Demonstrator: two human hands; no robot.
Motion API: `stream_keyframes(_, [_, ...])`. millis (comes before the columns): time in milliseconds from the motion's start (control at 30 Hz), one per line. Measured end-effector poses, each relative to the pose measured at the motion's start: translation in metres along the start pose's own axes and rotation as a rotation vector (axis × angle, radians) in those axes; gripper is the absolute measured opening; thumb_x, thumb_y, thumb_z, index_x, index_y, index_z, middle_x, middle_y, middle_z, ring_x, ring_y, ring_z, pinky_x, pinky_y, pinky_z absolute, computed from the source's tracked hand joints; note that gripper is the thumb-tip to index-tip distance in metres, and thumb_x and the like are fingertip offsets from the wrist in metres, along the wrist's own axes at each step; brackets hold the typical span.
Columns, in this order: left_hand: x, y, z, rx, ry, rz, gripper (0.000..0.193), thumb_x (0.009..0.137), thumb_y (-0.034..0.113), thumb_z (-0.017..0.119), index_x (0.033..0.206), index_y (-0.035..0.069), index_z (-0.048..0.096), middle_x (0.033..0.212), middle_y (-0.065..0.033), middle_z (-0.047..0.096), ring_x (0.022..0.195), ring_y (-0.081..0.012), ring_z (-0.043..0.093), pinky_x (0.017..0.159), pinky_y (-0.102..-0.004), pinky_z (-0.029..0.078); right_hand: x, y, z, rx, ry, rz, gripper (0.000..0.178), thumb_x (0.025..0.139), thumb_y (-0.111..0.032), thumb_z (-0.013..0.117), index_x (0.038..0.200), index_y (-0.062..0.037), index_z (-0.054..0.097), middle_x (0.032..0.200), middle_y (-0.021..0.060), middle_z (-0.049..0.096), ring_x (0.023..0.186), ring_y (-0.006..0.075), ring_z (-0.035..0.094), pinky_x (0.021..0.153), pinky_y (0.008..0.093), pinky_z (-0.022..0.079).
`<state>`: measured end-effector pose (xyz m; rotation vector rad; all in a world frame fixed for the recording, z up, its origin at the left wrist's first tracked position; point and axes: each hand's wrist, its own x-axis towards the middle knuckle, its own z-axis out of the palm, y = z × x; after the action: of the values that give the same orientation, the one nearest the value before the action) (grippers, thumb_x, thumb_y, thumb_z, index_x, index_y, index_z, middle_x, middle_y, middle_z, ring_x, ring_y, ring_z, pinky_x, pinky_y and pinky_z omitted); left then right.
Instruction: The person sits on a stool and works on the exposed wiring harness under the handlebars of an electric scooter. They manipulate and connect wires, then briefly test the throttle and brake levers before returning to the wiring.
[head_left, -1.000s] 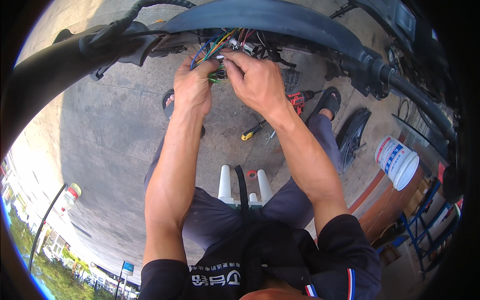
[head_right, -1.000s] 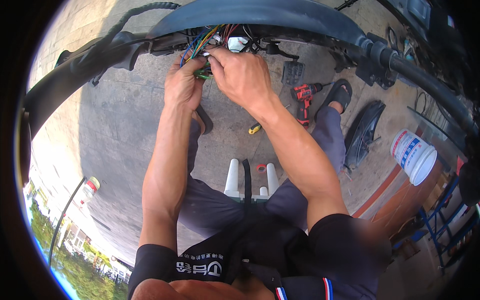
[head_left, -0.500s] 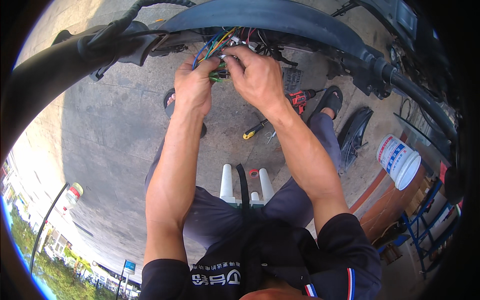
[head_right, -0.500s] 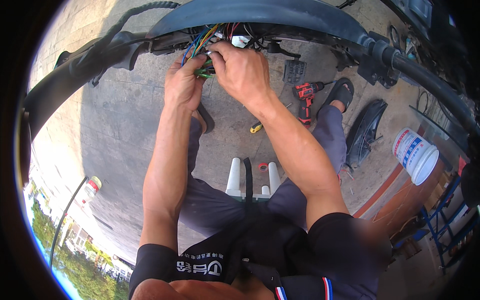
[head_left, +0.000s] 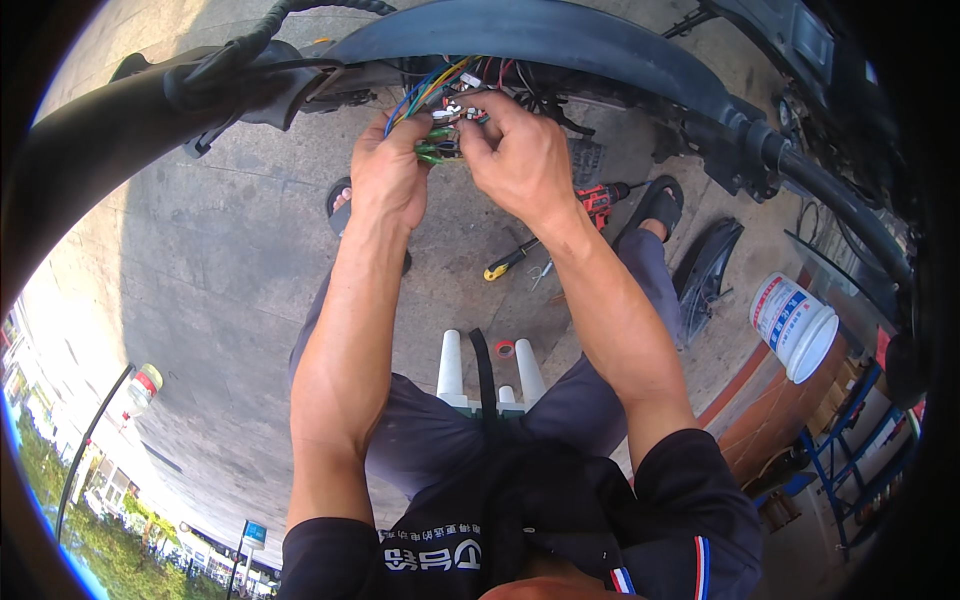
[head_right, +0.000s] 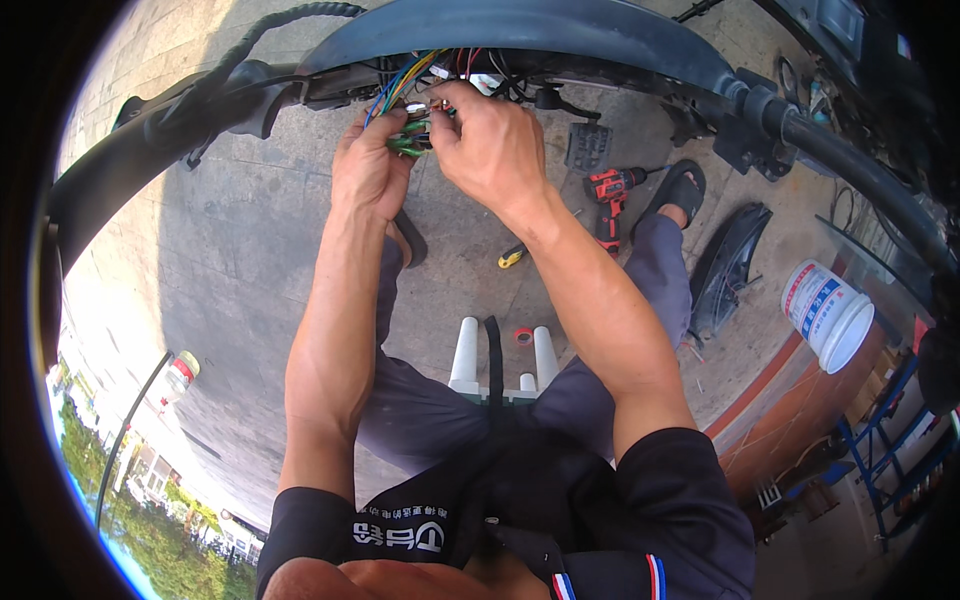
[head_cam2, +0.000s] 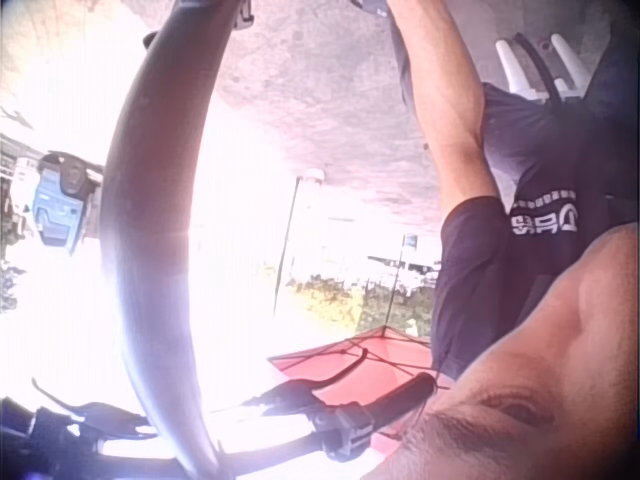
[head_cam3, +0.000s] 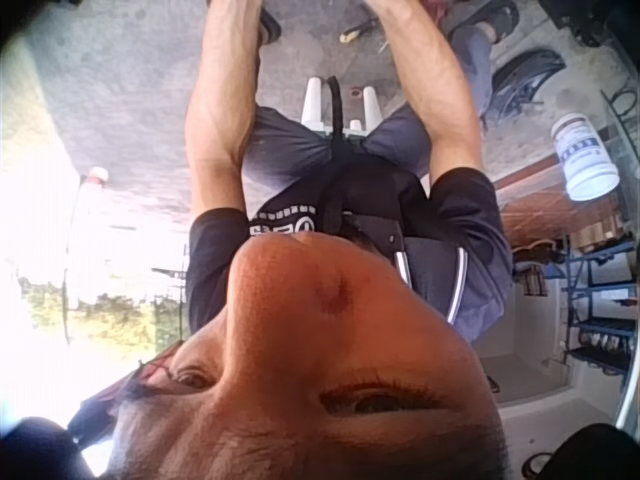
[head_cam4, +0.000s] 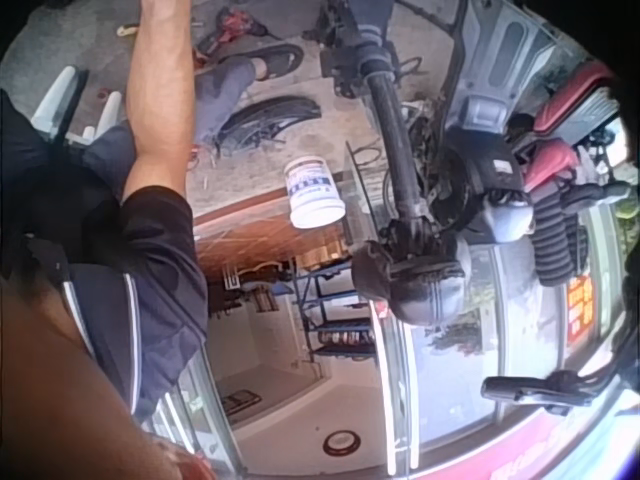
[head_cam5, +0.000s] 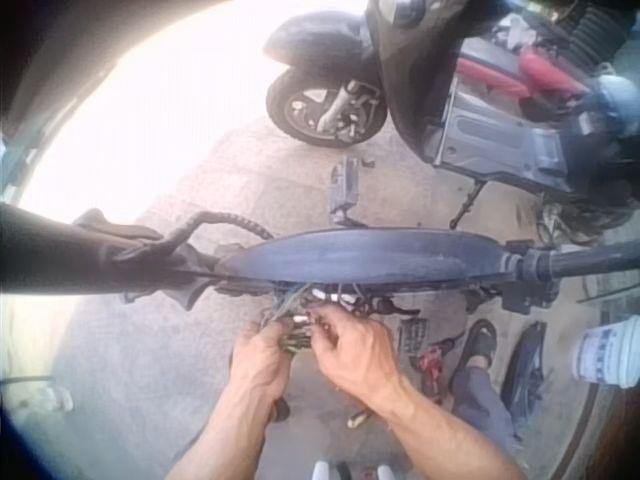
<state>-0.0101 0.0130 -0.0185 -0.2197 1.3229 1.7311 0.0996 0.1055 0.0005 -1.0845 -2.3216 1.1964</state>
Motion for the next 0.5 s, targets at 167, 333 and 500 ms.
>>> stream_keyframes(167, [-0.0003, -0.0016, -0.0008, -0.068, -0.007, -0.004, 0.021, 0.088, 0.000, 0.060, 0.108, -0.004, 0.056, 0.097, -0.0110, 0.066, 0.087, -0.0191, 0.065, 0.078, -0.0325, 0.052, -0.0001, 0.0008, -0.0002, -0.008, 0.030, -0.008, 0.022, 0.083, -0.018, 0.068, 0.104, -0.0093, 0.070, 0.057, 0.0093, 0.060, 0.050, 0.0219, 0.060, 0.050, 0.0347, 0.045])
stream_keyframes(333, [-0.0005, -0.0007, -0.0011, -0.063, -0.018, 0.004, 0.021, 0.088, 0.000, 0.061, 0.108, -0.004, 0.056, 0.097, -0.0109, 0.066, 0.085, -0.0187, 0.065, 0.077, -0.0318, 0.052, 0.0003, 0.0042, 0.0001, 0.030, 0.030, -0.022, 0.023, 0.084, -0.020, 0.068, 0.104, -0.0090, 0.070, 0.060, 0.0098, 0.062, 0.050, 0.0223, 0.060, 0.051, 0.0347, 0.046])
stream_keyframes(500, [-0.0004, 0.0002, -0.0019, -0.026, -0.024, 0.012, 0.022, 0.088, -0.001, 0.059, 0.109, -0.005, 0.056, 0.098, -0.0124, 0.066, 0.086, -0.0207, 0.065, 0.078, -0.0338, 0.053, 0.0021, 0.0077, 0.0031, 0.037, 0.043, -0.029, 0.021, 0.086, -0.021, 0.068, 0.103, -0.0087, 0.071, 0.061, 0.0102, 0.062, 0.050, 0.0226, 0.060, 0.051, 0.0342, 0.046])
